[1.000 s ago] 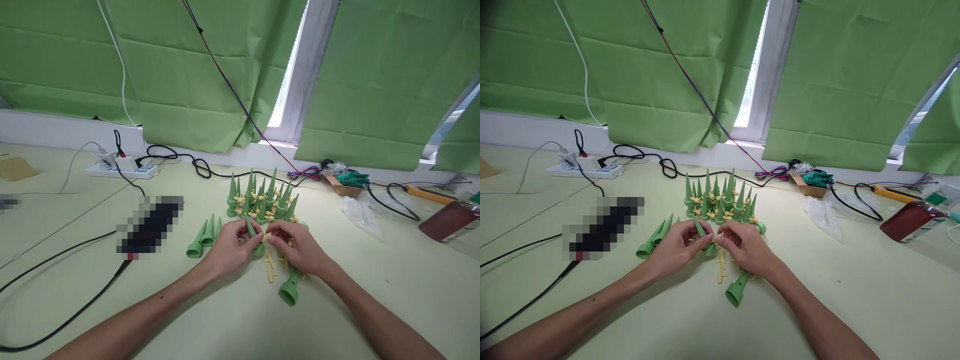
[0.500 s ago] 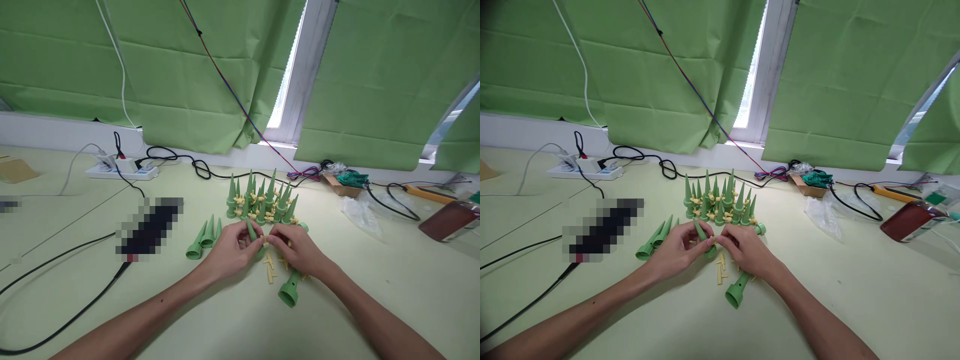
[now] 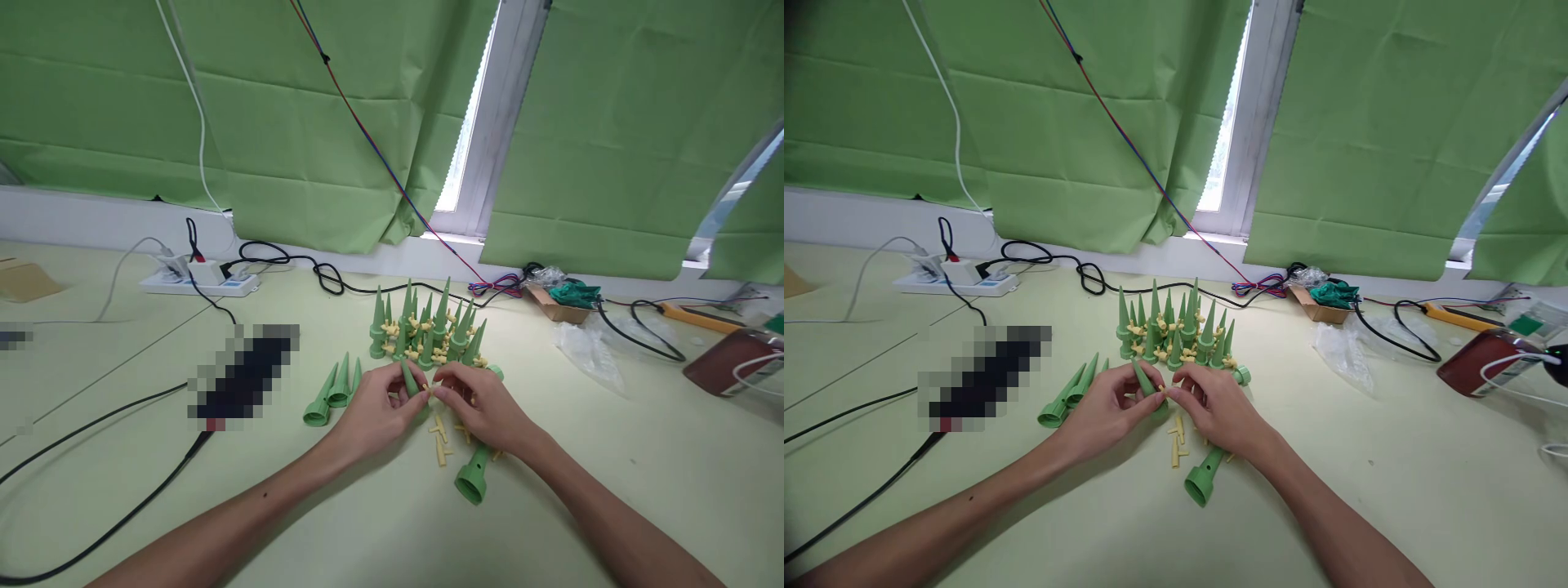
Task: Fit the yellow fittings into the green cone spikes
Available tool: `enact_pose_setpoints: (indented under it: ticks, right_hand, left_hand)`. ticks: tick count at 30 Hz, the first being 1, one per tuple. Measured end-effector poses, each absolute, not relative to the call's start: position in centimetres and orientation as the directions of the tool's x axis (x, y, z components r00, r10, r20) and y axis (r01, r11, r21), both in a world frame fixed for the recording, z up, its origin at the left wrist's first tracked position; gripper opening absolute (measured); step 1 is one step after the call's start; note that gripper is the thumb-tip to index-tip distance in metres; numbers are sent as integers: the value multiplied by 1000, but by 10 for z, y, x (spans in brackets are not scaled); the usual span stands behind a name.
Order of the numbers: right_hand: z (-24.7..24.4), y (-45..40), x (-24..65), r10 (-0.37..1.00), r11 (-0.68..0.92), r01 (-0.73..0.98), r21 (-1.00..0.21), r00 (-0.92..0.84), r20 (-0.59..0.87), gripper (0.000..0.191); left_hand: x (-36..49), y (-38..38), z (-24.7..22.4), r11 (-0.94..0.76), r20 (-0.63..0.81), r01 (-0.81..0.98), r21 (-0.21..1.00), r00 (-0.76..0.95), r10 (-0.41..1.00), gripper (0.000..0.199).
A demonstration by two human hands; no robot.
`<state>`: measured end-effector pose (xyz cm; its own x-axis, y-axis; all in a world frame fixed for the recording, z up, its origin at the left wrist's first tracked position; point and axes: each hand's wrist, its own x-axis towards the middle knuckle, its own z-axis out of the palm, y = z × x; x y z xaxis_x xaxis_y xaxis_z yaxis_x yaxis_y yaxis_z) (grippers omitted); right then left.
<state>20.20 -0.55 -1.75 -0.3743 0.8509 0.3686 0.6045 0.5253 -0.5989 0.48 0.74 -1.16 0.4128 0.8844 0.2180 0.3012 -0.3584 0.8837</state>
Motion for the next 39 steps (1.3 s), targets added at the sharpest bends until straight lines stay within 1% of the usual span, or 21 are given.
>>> enact_pose_setpoints:
  ticks: [4, 8, 16, 19, 21, 25, 28, 33, 39]
  right_hand:
    - [-16, -6, 202, 834, 551, 581, -598, -399, 380, 12]
    - [-18, -5, 202, 820, 573, 586, -573, -412, 397, 15]
    - [-24, 0, 201, 829, 558, 638, -530, -422, 366, 41]
    - [-23, 0, 201, 841, 541, 651, -532, -419, 341, 45]
    - [-21, -1, 201, 847, 531, 656, -536, -406, 343, 42]
    - [-18, -5, 201, 854, 520, 627, -580, -382, 353, 18]
    - [-17, -6, 201, 841, 541, 603, -586, -396, 369, 12]
    - [-19, -5, 202, 808, 589, 588, -554, -422, 412, 11]
    - [-21, -3, 202, 813, 582, 624, -521, -434, 388, 22]
  left_hand:
    - [4, 6, -10, -361, 225, 312, 879, 397, 890, 21]
    - [4, 5, -11, -365, 224, 318, 875, 403, 887, 20]
    - [5, 4, -15, -377, 207, 373, 848, 421, 883, 18]
    - [6, 3, -15, -387, 214, 376, 842, 425, 879, 16]
    - [5, 3, -15, -393, 222, 377, 839, 422, 879, 16]
    - [4, 4, -16, -392, 237, 372, 842, 399, 886, 19]
    - [4, 6, -16, -383, 239, 376, 844, 376, 895, 21]
    - [5, 5, -15, -401, 253, 370, 838, 389, 886, 18]
    - [5, 3, -15, -403, 247, 363, 840, 404, 880, 16]
